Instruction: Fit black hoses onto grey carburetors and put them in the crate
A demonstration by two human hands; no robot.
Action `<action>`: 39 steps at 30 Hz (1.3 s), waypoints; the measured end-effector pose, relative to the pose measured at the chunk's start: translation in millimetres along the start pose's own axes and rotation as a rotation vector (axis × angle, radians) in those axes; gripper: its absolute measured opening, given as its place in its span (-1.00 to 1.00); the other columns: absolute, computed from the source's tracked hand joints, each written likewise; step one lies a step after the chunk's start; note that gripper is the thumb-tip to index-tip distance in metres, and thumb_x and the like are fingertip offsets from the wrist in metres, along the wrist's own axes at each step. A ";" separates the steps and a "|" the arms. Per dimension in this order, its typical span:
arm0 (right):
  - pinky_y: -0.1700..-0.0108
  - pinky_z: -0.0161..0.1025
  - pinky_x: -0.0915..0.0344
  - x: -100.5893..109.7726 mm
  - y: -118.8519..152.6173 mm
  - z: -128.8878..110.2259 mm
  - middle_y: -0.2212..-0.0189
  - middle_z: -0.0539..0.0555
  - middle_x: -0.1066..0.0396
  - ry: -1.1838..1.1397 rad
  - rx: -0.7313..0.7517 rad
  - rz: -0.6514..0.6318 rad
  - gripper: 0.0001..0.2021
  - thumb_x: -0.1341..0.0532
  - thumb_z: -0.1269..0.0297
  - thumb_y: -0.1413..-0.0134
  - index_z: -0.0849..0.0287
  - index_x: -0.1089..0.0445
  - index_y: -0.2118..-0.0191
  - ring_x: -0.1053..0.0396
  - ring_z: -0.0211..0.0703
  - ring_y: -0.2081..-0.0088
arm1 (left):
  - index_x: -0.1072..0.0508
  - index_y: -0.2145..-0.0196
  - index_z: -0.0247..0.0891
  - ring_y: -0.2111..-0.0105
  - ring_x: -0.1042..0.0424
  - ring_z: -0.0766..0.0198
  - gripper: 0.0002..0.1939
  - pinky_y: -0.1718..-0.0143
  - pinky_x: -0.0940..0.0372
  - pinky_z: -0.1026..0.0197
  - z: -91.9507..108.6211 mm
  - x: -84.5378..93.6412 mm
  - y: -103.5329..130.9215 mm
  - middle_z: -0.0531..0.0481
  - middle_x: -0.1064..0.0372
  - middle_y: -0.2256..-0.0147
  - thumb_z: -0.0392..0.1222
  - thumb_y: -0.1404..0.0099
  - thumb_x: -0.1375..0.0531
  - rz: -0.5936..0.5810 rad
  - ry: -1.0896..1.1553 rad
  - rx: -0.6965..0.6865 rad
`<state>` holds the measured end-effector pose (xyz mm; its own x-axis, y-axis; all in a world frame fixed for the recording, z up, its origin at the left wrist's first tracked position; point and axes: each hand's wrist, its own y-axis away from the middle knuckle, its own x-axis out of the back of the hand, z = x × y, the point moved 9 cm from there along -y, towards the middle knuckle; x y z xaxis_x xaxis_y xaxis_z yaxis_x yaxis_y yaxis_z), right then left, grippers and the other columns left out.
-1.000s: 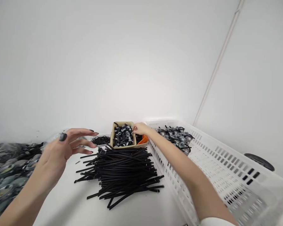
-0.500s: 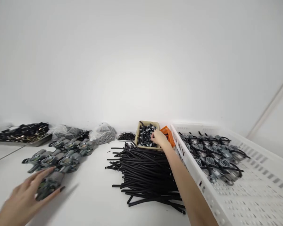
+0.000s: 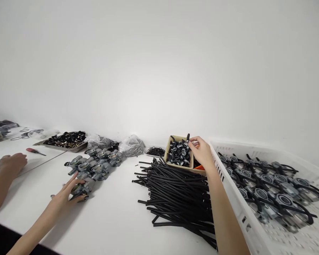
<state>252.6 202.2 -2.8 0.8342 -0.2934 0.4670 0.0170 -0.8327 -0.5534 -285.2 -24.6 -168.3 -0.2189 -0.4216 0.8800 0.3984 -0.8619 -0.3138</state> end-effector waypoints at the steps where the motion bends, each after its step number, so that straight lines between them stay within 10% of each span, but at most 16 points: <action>1: 0.34 -0.22 -0.30 2.9 2.6 -4.5 0.42 0.05 -0.48 -0.029 0.002 0.012 -0.77 -0.19 0.09 -0.08 0.12 -0.43 0.23 -0.39 -0.12 0.42 | -0.48 0.02 -0.10 -0.35 0.20 -0.72 -0.59 -0.02 0.06 -0.76 1.8 5.0 -2.5 -0.19 0.17 -0.46 0.10 -0.36 0.00 0.022 -0.026 -0.016; 4: 0.36 -0.23 -0.29 7.8 8.6 -15.7 0.42 0.04 -0.46 -0.105 0.020 0.033 -0.77 -0.21 0.10 -0.05 0.11 -0.43 0.24 -0.39 -0.13 0.42 | -0.53 0.11 -0.11 -0.40 0.41 -0.60 -0.64 -0.16 0.26 -0.70 19.2 11.2 -14.7 -0.10 0.19 -0.48 0.11 -0.33 -0.10 -0.050 -0.045 -0.192; 8: 0.34 -0.23 -0.30 12.7 12.3 -24.5 0.40 0.05 -0.46 -0.176 0.046 0.056 -0.78 -0.23 0.11 -0.05 0.12 -0.43 0.25 -0.42 -0.13 0.38 | -0.48 -0.11 0.01 -0.33 -0.13 -0.29 -0.45 -0.21 -0.16 -0.24 37.1 8.7 -28.1 -0.10 -0.08 -0.40 0.15 -0.17 -0.25 -0.242 0.023 -0.347; 21: 0.35 -0.23 -0.36 41.3 11.6 -15.4 0.42 0.04 -0.48 -0.257 0.037 0.178 -0.81 -0.33 0.16 0.01 0.12 -0.48 0.28 -0.41 -0.15 0.40 | -0.45 0.06 -0.11 -0.12 -0.39 -0.17 -0.37 -0.14 -0.27 -0.11 60.9 45.4 1.6 -0.25 -0.45 -0.11 0.44 -0.16 -0.18 -0.017 0.467 -0.094; 26: 0.11 -0.13 -0.47 37.7 15.4 -24.9 0.33 0.08 -0.56 -0.582 0.009 0.235 -0.73 -0.44 0.13 0.08 0.13 -0.46 0.29 -0.54 -0.07 0.22 | -0.11 -0.23 -0.04 0.01 -0.53 0.05 -0.40 0.10 -0.49 -0.02 157.2 52.2 2.5 -0.24 -0.31 -0.22 0.35 -0.42 0.12 0.015 0.855 0.032; 29: 0.12 -0.14 -0.48 26.3 26.9 -45.5 0.28 0.09 -0.60 -0.766 -0.017 0.183 -0.59 -0.49 0.09 0.10 0.10 -0.50 0.12 -0.56 -0.06 0.16 | -0.16 -0.26 -0.02 0.00 -0.54 0.03 -0.37 0.02 -0.48 -0.08 245.7 28.5 0.5 -0.22 -0.31 -0.23 0.34 -0.38 -0.01 -0.311 1.623 0.329; 33: 0.24 -0.18 -0.50 4.5 48.6 -82.0 0.17 0.12 -0.60 -0.886 -0.011 0.042 -0.57 -0.49 0.05 0.09 0.07 -0.56 0.08 -0.55 0.00 0.12 | -0.34 -0.16 -0.15 0.11 -0.57 0.07 -0.40 0.06 -0.50 0.00 344.6 16.9 5.7 -0.19 -0.46 -0.08 0.31 -0.38 -0.06 -0.605 1.909 0.492; 39: -0.03 -0.06 -0.44 4.7 65.4 -108.4 0.27 0.08 -0.61 -0.943 0.097 0.110 -0.81 -0.45 0.10 -0.01 0.07 -0.62 0.27 -0.53 -0.01 0.12 | -0.41 -0.06 -0.27 0.29 -0.59 0.13 -0.48 0.21 -0.45 0.17 411.3 -2.2 23.7 -0.21 -0.55 0.17 0.19 -0.44 0.00 -0.968 1.922 0.329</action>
<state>197.9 95.4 38.0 0.9339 0.1672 -0.3162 -0.0776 -0.7682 -0.6355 91.1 71.8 -31.0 -0.6855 0.1251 -0.7172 -0.3038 -0.9444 0.1256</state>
